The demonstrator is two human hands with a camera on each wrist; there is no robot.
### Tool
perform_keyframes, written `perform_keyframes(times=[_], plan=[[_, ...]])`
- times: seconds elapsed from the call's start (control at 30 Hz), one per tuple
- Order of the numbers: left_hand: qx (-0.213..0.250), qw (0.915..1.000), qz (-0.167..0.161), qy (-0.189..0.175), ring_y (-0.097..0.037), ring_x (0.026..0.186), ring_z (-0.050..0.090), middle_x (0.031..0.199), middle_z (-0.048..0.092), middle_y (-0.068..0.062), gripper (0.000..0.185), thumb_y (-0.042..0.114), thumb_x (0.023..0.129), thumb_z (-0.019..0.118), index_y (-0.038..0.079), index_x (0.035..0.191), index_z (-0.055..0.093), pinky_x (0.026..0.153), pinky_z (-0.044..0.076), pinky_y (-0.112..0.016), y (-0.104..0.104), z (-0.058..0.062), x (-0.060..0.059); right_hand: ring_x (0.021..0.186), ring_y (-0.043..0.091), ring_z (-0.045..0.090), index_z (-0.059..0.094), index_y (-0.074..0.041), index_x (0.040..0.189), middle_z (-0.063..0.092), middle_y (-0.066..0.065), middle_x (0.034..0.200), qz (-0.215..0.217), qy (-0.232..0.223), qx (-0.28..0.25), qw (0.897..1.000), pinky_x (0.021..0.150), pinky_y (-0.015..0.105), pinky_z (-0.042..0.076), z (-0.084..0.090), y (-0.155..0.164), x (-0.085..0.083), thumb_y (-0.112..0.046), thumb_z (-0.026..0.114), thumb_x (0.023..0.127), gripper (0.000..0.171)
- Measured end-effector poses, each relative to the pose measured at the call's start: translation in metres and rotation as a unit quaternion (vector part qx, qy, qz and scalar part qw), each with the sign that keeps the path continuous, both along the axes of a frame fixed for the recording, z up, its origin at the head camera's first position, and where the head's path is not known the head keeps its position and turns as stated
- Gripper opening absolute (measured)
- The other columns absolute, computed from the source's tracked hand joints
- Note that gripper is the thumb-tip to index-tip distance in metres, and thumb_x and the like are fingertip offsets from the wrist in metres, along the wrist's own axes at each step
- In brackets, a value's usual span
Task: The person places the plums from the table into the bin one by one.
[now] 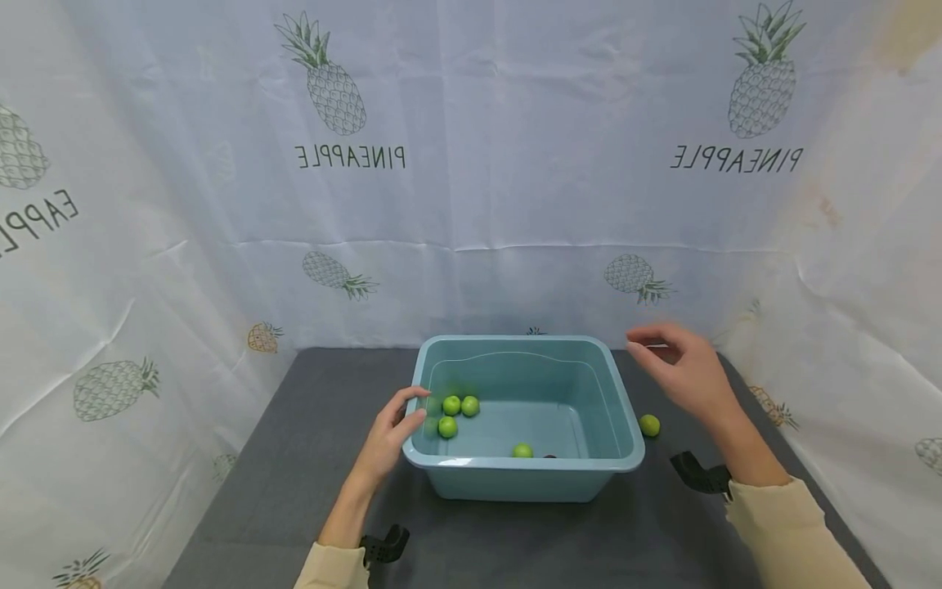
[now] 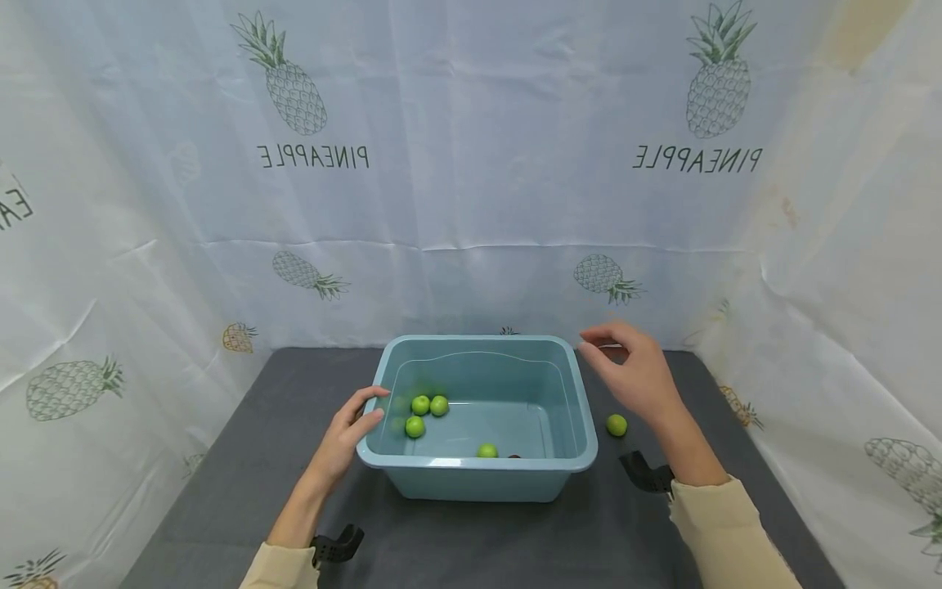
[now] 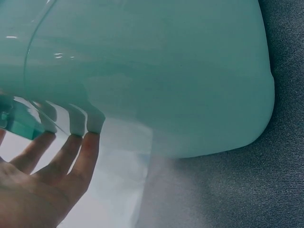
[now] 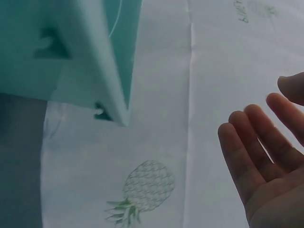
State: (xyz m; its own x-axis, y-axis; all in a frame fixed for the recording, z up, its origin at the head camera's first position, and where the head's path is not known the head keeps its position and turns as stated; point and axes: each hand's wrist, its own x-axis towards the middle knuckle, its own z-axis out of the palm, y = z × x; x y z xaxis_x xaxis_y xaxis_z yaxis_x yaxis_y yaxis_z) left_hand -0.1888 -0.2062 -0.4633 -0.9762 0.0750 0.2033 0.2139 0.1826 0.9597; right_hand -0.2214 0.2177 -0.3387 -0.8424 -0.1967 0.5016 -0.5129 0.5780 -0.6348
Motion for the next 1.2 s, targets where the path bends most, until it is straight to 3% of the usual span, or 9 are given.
perform_keyframes(times=[0.37,0.6,0.77,0.83,0.93,1.03,1.2], plan=[[0.001,1.0,-0.004,-0.002,-0.034,0.142,0.04,0.151,0.046,-0.014,0.034,0.022,0.104,0.058,0.009,0.135,0.058,0.108,0.032,-0.061,0.0,-0.001,-0.001,0.097,-0.015,0.051,0.069,-0.005,0.122,0.068,0.014,0.116,-0.079,-0.005,0.006,0.997,0.084,0.01,0.041,-0.048,0.023,-0.007,-0.021,0.07,0.099,0.028],[0.005,1.0,-0.004,-0.007,-0.035,0.141,0.041,0.15,0.047,-0.014,0.035,0.021,0.104,0.058,0.006,0.136,0.056,0.108,0.033,-0.06,0.0,-0.001,0.0,0.105,0.028,0.062,0.067,-0.003,0.123,0.068,0.016,0.117,-0.131,-0.038,0.008,0.991,0.086,0.015,0.046,-0.082,0.035,-0.012,-0.029,0.067,0.1,0.035],[0.005,1.0,-0.004,-0.005,-0.036,0.141,0.041,0.15,0.047,-0.014,0.038,0.021,0.104,0.057,0.002,0.137,0.055,0.108,0.033,-0.061,0.001,0.0,0.001,0.107,0.037,0.063,0.066,0.0,0.123,0.067,0.02,0.117,-0.14,-0.053,0.005,0.989,0.081,0.006,0.04,-0.102,0.044,-0.016,-0.027,0.068,0.1,0.036],[0.007,1.0,-0.007,-0.001,-0.035,0.141,0.04,0.15,0.047,-0.015,0.038,0.02,0.104,0.057,0.002,0.137,0.055,0.108,0.033,-0.061,0.001,0.0,0.001,0.107,0.039,0.063,0.065,0.001,0.123,0.067,0.022,0.118,-0.145,-0.058,0.007,0.988,0.083,0.012,0.045,-0.11,0.047,-0.018,-0.027,0.068,0.099,0.037],[0.009,0.9999,-0.01,0.007,-0.033,0.141,0.04,0.15,0.047,-0.016,0.037,0.018,0.104,0.057,0.001,0.137,0.054,0.107,0.033,-0.06,0.001,-0.001,0.0,0.108,0.041,0.063,0.065,0.003,0.124,0.066,0.024,0.119,-0.158,-0.07,0.008,0.985,0.089,0.034,0.053,-0.123,0.052,-0.021,-0.027,0.068,0.1,0.038],[0.01,0.9998,-0.01,0.01,-0.033,0.142,0.04,0.15,0.046,-0.018,0.037,0.018,0.104,0.056,0.001,0.137,0.054,0.107,0.034,-0.059,0.001,-0.002,0.0,0.11,0.044,0.061,0.063,0.004,0.125,0.064,0.027,0.121,-0.167,-0.086,0.005,0.982,0.092,0.056,0.049,-0.134,0.055,-0.023,-0.025,0.067,0.1,0.039],[0.01,0.9999,-0.01,0.006,-0.034,0.143,0.038,0.152,0.045,-0.018,0.038,0.019,0.104,0.056,0.001,0.138,0.053,0.107,0.034,-0.06,0.001,-0.002,0.0,0.114,0.045,0.058,0.061,0.006,0.127,0.061,0.029,0.124,-0.176,-0.118,0.001,0.977,0.095,0.059,0.047,-0.147,0.058,-0.026,-0.023,0.067,0.1,0.041]])
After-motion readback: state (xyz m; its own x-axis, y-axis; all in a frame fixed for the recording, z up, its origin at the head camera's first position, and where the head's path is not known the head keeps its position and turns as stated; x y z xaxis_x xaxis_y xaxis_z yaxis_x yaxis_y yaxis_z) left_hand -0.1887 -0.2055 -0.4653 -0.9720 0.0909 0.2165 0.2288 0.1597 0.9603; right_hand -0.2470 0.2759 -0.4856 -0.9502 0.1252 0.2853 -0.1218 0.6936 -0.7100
